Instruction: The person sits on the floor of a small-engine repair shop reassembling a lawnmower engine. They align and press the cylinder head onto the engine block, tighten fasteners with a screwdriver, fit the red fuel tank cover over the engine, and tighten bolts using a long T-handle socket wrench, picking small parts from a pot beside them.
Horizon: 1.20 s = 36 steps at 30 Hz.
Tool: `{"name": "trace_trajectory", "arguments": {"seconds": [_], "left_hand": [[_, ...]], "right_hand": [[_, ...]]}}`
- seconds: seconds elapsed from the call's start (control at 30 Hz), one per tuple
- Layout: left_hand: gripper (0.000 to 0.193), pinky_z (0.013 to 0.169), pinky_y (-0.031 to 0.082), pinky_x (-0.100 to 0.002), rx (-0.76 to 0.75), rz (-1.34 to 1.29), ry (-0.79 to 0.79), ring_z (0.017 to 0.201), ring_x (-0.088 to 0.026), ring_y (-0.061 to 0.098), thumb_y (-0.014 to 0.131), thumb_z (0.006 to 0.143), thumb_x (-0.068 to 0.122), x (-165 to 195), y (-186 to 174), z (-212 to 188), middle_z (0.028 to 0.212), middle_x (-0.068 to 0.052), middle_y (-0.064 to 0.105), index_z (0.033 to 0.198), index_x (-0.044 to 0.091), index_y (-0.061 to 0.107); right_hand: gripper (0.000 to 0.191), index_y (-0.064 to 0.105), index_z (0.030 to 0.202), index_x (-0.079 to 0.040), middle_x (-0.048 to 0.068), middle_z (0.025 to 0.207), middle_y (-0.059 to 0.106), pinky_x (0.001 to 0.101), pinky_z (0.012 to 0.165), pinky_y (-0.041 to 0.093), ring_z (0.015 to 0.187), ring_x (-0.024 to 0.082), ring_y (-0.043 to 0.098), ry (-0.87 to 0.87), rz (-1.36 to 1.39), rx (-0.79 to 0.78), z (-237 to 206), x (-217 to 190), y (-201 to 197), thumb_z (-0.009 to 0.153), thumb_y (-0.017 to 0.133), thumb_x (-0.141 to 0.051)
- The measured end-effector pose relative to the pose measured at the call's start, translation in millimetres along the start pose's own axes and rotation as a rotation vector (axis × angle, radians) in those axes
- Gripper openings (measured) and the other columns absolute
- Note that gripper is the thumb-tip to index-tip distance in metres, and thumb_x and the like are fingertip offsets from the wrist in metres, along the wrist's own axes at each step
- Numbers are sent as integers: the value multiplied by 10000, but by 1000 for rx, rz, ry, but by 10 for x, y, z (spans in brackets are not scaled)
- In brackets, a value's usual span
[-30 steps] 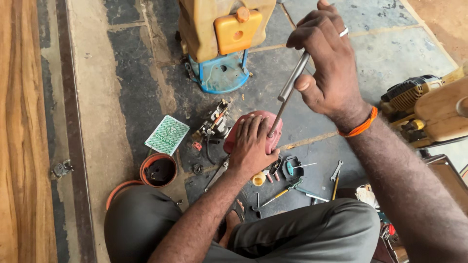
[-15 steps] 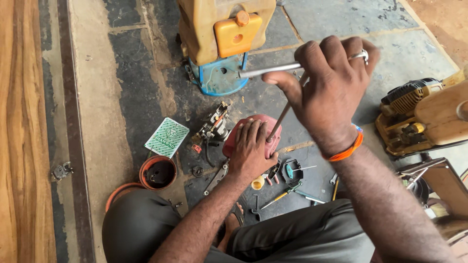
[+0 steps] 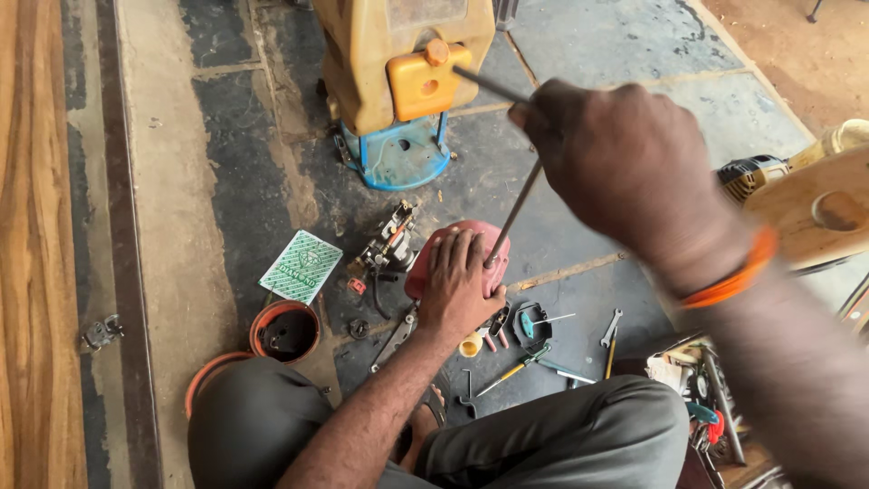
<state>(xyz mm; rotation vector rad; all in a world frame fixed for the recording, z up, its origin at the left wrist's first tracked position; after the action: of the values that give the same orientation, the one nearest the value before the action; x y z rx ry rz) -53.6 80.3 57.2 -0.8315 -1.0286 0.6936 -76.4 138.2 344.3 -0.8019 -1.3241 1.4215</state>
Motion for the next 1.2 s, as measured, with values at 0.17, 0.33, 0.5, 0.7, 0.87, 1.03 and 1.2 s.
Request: {"name": "trace_trajectory", "arguments": {"seconds": [0.17, 0.33, 0.5, 0.7, 0.87, 1.03, 1.2], "left_hand": [[957, 1260, 174, -540, 34, -10, 25, 1460, -411, 337, 821, 759, 419, -22, -45, -3, 1477, -273, 409, 1473, -28, 365], [936, 1250, 188, -545, 37, -37, 21, 1441, -420, 349, 826, 752, 428, -73, -84, 15, 1456, -273, 419, 1454, -21, 399], [898, 1245, 215, -553, 41, -65, -4, 1444, -411, 371, 829, 743, 402, -93, -108, 12, 1440, -240, 449, 1433, -13, 431], [892, 1241, 227, -548, 82, -33, 2, 1436, -405, 383, 814, 759, 408, -80, -124, 42, 1447, -267, 454, 1436, -34, 438], [880, 1247, 224, -548, 52, -37, -4, 1446, -400, 378, 809, 753, 409, -68, -66, 28, 1448, -249, 464, 1428, -25, 448], [883, 1241, 225, -550, 91, -37, 8, 1437, -404, 376, 808, 755, 414, -79, -61, 40, 1434, -248, 462, 1431, -26, 450], [874, 1250, 229, -549, 74, -52, 10, 1447, -406, 377, 817, 756, 400, -87, -39, 58, 1438, -249, 463, 1424, -30, 453]], "right_hand": [[372, 733, 1283, -123, 68, 1190, 780, 403, 946, 510, 1073, 206, 721, -666, 627, -646, 203, -339, 174, 1085, 500, -335], [433, 651, 1403, 21, 254, 1017, 716, 391, 1030, 549, 952, 245, 735, -291, 1370, -796, 311, -191, 571, 1011, 557, -136], [230, 564, 1159, 134, 210, 1202, 580, 447, 953, 519, 915, 244, 621, 23, 1748, -271, 307, 63, 816, 1024, 538, -50], [405, 565, 1313, -14, 148, 1344, 592, 393, 1052, 487, 1146, 210, 643, -17, 1340, 187, 259, 207, 369, 920, 470, -45], [346, 656, 1132, 2, 141, 1115, 685, 459, 1026, 430, 1060, 286, 599, -332, 827, 409, 68, 21, 60, 961, 389, -137], [633, 666, 1035, -37, 137, 954, 600, 443, 920, 370, 942, 290, 494, -525, 474, 676, -3, 8, 267, 1068, 372, -596], [737, 684, 966, -76, 89, 896, 529, 445, 918, 353, 901, 276, 464, -416, 382, 701, -133, 191, 528, 1010, 431, -766]]}}
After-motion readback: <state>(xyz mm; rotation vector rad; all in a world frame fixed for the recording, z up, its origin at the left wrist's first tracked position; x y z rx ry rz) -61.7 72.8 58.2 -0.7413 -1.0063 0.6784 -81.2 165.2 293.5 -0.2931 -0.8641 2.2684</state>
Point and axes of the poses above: each hand's wrist, its own z-axis towards the middle knuckle, its own y-axis out of the palm, x = y × z, the point moved 8 cm from there along z, towards the middle knuckle
